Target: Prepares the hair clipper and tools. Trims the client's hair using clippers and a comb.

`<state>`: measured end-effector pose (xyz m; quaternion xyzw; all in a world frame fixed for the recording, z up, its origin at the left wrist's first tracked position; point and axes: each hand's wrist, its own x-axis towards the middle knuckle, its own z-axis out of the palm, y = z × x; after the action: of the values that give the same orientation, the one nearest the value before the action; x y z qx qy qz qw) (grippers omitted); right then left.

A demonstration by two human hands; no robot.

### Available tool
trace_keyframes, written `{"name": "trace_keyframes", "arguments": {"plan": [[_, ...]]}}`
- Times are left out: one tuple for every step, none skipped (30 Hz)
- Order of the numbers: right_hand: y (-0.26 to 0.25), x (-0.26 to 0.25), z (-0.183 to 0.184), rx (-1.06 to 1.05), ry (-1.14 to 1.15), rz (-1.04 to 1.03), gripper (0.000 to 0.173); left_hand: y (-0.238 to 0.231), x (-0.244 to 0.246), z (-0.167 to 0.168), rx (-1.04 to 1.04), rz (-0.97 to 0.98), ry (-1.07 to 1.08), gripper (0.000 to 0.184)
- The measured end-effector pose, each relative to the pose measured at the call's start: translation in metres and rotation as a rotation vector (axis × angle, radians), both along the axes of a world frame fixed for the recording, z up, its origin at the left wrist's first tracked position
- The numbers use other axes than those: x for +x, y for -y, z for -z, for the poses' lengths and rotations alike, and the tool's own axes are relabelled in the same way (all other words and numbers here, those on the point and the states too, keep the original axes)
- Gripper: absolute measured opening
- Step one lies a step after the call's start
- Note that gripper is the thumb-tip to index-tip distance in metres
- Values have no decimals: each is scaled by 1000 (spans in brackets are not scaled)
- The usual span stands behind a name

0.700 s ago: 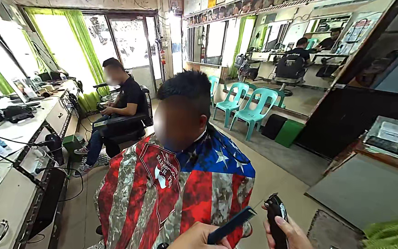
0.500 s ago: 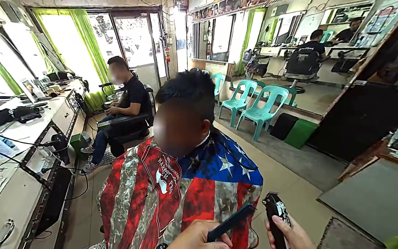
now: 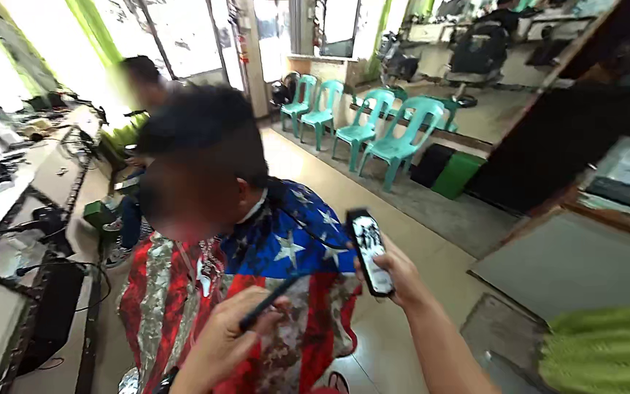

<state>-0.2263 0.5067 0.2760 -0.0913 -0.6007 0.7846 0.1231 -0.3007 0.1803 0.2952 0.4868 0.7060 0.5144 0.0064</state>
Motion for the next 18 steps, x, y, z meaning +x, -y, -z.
{"name": "trace_keyframes", "arguments": {"plan": [[-6, -4, -4, 1, -23, -31, 66, -5, 1, -3, 5, -24, 9, 21], [-12, -7, -7, -4, -48, -60, 65, -8, 3, -8, 14, -45, 29, 21], [-17, -10, -8, -12, -71, -88, 63, -10, 4, -12, 18, -64, 42, 21], [-22, -13, -10, -19, -89, -114, 62, -11, 5, -17, 20, -84, 43, 20], [-25, -15, -12, -23, -98, -133, 62, -12, 6, -23, 18, -103, 33, 20], [-27, -16, -15, -25, -98, -146, 64, -13, 5, -27, 17, -118, 16, 21], [-28, -16, -16, -27, -101, -155, 65, -14, 4, -32, 13, -132, -6, 21], [-30, -17, -16, -33, -110, -163, 64, -14, 3, -37, 9, -137, -31, 21], [-30, -18, -15, -38, -118, -165, 63, -14, 1, -41, 11, -143, -55, 21], [-30, -19, -16, -35, -122, -168, 62, -13, 0, -46, 6, -154, -80, 21], [-29, -19, -16, -29, -124, -169, 62, -11, -2, -51, -1, -163, -102, 22], [-27, -19, -18, -20, -123, -166, 63, -9, -5, -56, -6, -169, -122, 22], [-25, -18, -19, -9, -121, -160, 65, -6, -9, -62, -20, -178, -144, 23], [-23, -16, -20, 0, -123, -151, 66, -4, -13, -70, -44, -199, -170, 23], [-21, -14, -21, 11, -125, -144, 68, -1, -19, -79, -77, -236, -209, 23], [-17, -12, -22, 17, -131, -136, 68, 3, -25, -91, -114, -283, -255, 23], [-11, -11, -23, 20, -138, -126, 69, 9, -32, -104, -147, -336, -308, 23], [-6, -9, -24, 29, -147, -115, 70, 14, -42, -118, -173, -389, -368, 24]]}}
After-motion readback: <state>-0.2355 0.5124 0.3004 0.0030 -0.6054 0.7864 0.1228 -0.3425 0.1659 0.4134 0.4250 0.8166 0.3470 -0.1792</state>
